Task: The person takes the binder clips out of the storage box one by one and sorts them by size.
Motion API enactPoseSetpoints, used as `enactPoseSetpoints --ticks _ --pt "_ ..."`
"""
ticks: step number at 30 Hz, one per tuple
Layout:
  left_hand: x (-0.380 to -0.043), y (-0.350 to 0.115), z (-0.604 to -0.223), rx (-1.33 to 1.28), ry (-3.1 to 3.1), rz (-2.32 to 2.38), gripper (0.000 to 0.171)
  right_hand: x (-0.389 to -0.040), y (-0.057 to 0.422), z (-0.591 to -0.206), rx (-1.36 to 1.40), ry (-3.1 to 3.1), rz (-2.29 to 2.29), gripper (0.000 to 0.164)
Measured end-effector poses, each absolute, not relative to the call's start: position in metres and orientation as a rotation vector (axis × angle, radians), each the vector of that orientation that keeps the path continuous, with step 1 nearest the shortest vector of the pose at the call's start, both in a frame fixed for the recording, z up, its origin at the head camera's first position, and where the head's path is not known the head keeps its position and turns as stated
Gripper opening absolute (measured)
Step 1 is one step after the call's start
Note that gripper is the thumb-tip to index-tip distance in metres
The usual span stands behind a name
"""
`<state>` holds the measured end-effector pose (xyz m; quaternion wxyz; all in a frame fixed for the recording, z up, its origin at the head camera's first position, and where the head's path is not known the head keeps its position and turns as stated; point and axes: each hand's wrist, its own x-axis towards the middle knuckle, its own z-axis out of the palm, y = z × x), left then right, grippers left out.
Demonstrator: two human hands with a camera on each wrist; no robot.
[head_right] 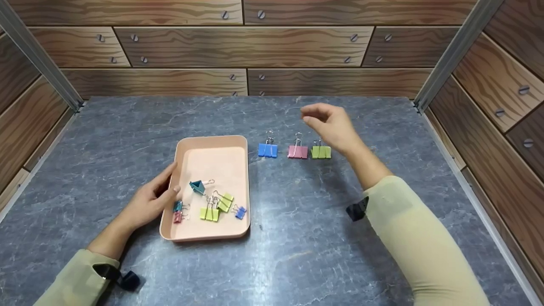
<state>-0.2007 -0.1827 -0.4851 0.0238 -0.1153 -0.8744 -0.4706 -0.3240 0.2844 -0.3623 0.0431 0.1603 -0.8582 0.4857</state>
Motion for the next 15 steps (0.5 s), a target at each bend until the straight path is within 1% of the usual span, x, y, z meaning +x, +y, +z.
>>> enactPoseSetpoints --ticks 8,15 --pt "-0.201 -0.183 -0.484 -0.366 -2.698 -1.459 0.071 -0.305 0.246 -0.347 0.705 -2.630 1.478 0.029" --pt "-0.201 -0.183 -0.485 -0.374 -2.694 -1.455 0.071 -0.292 0.215 -0.344 0.858 -2.629 1.560 0.026"
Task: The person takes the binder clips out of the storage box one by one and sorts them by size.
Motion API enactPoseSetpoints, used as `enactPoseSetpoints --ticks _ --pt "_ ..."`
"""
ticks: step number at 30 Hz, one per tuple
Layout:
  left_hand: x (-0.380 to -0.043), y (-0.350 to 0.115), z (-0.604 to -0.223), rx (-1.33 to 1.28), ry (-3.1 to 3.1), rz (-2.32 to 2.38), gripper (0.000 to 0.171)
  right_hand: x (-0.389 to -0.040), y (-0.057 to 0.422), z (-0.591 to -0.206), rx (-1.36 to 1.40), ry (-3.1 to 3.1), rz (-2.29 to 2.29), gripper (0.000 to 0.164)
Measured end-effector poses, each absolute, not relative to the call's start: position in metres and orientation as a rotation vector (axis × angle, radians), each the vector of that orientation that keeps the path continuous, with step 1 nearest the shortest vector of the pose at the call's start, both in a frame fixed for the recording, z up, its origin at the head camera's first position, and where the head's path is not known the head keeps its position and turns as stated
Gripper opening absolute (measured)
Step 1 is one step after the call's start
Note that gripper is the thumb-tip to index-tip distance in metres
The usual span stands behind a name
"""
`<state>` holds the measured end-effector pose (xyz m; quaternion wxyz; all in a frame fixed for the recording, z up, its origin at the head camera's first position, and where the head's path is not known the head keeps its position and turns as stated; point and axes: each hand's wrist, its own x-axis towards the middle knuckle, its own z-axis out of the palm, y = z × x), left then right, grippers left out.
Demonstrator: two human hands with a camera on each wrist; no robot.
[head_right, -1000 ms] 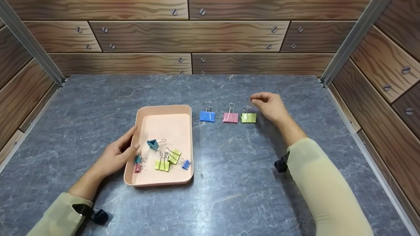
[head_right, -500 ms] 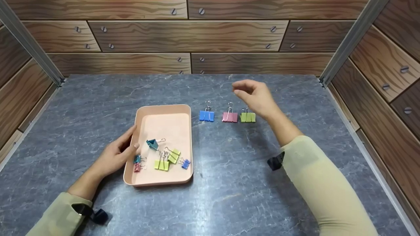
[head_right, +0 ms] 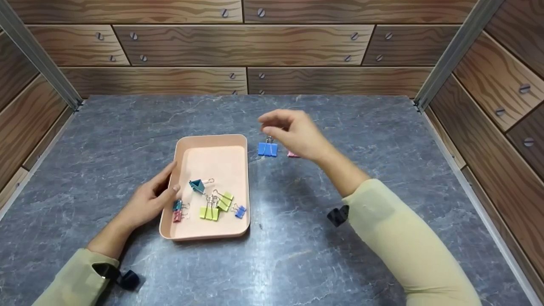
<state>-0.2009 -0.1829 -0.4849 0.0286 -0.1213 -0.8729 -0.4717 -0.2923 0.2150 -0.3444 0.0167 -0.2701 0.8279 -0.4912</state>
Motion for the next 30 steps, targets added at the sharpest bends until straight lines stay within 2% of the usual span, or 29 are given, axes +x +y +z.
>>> enactPoseSetpoints --ticks 18,30 --pt "-0.200 -0.182 -0.484 -0.357 -2.701 -1.474 0.071 -0.272 0.158 -0.362 -1.078 2.433 -1.354 0.025" --pt "-0.200 -0.182 -0.484 -0.354 -2.707 -1.462 0.070 -0.270 0.141 -0.379 -1.023 2.344 -1.347 0.024"
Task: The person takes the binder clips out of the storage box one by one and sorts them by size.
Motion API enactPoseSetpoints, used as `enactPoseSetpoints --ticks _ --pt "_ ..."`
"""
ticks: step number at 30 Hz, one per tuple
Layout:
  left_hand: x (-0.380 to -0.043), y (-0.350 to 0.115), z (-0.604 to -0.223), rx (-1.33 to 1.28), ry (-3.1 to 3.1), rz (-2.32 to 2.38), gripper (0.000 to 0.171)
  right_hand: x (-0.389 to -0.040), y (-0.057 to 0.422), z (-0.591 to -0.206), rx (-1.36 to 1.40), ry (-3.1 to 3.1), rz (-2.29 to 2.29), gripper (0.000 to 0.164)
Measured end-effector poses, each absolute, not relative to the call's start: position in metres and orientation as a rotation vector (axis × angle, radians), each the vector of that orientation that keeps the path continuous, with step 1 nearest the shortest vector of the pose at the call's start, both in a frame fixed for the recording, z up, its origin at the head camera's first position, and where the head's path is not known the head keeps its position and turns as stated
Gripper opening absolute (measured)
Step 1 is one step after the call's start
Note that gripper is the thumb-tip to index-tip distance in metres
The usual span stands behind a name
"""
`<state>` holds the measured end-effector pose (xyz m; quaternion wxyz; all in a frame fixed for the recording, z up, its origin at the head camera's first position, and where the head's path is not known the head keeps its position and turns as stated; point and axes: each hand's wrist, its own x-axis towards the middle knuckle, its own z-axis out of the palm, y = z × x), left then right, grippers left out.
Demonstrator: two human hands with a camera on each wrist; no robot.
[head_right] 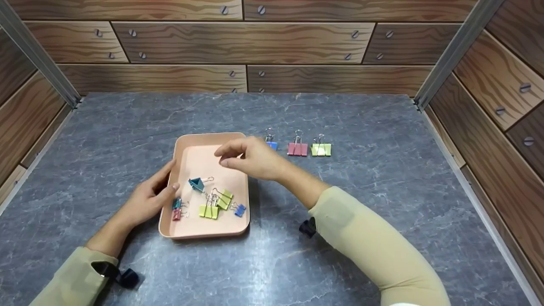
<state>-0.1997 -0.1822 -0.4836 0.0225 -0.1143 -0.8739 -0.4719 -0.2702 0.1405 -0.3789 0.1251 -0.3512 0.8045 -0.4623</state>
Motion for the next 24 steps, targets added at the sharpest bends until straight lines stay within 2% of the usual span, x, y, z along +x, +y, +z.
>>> enactPoseSetpoints --ticks 24 --pt "-0.201 -0.182 -0.485 -0.379 -2.688 -1.455 0.070 -0.270 0.125 -0.404 -1.045 2.183 -1.159 0.025"
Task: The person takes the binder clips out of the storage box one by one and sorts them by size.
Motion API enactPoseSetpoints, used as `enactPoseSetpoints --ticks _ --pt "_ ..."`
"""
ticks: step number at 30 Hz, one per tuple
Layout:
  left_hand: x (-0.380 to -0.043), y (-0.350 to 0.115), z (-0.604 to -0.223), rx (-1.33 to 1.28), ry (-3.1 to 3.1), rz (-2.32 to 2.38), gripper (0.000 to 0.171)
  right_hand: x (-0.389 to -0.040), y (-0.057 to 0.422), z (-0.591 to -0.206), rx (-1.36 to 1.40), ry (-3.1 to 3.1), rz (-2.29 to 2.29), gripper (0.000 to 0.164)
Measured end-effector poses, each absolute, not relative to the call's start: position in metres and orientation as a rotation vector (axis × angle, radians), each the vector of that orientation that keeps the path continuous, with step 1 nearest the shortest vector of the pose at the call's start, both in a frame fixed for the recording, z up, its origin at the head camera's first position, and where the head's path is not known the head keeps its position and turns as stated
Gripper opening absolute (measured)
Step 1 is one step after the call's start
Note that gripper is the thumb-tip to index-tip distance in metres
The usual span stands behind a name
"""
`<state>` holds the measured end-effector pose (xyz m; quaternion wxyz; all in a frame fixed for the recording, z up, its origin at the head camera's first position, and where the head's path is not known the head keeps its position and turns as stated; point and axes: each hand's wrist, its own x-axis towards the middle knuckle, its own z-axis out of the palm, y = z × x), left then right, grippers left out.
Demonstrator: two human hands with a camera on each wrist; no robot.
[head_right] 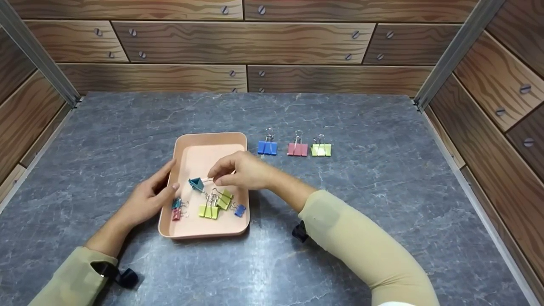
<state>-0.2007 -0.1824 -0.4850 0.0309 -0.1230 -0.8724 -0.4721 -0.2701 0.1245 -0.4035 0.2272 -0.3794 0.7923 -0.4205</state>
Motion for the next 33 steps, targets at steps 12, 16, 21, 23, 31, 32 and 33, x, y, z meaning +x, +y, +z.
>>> enactPoseSetpoints --ticks 12,16,21,23,31,32,33 --pt "-0.200 -0.182 -0.484 -0.367 -2.689 -1.454 0.070 -0.269 0.119 -0.413 -1.130 2.183 -1.080 0.023" --pt "-0.200 -0.181 -0.485 -0.362 -2.690 -1.465 0.069 -0.268 0.116 -0.414 -1.122 2.191 -1.058 0.022" --pt "-0.201 -0.181 -0.485 -0.360 -2.691 -1.460 0.069 -0.266 0.114 -0.416 -1.102 2.213 -1.023 0.021" --pt "-0.201 -0.182 -0.485 -0.361 -2.691 -1.459 0.069 -0.266 0.113 -0.417 -1.102 2.232 -1.004 0.021" --pt "-0.201 -0.182 -0.484 -0.361 -2.691 -1.469 0.069 -0.266 0.112 -0.420 -1.094 2.275 -0.974 0.017" --pt "-0.201 -0.182 -0.484 -0.359 -2.693 -1.472 0.069 -0.265 0.112 -0.420 -1.090 2.276 -0.973 0.017" --pt "-0.201 -0.182 -0.483 -0.357 -2.696 -1.472 0.069 -0.265 0.112 -0.419 -1.086 2.274 -0.974 0.017"
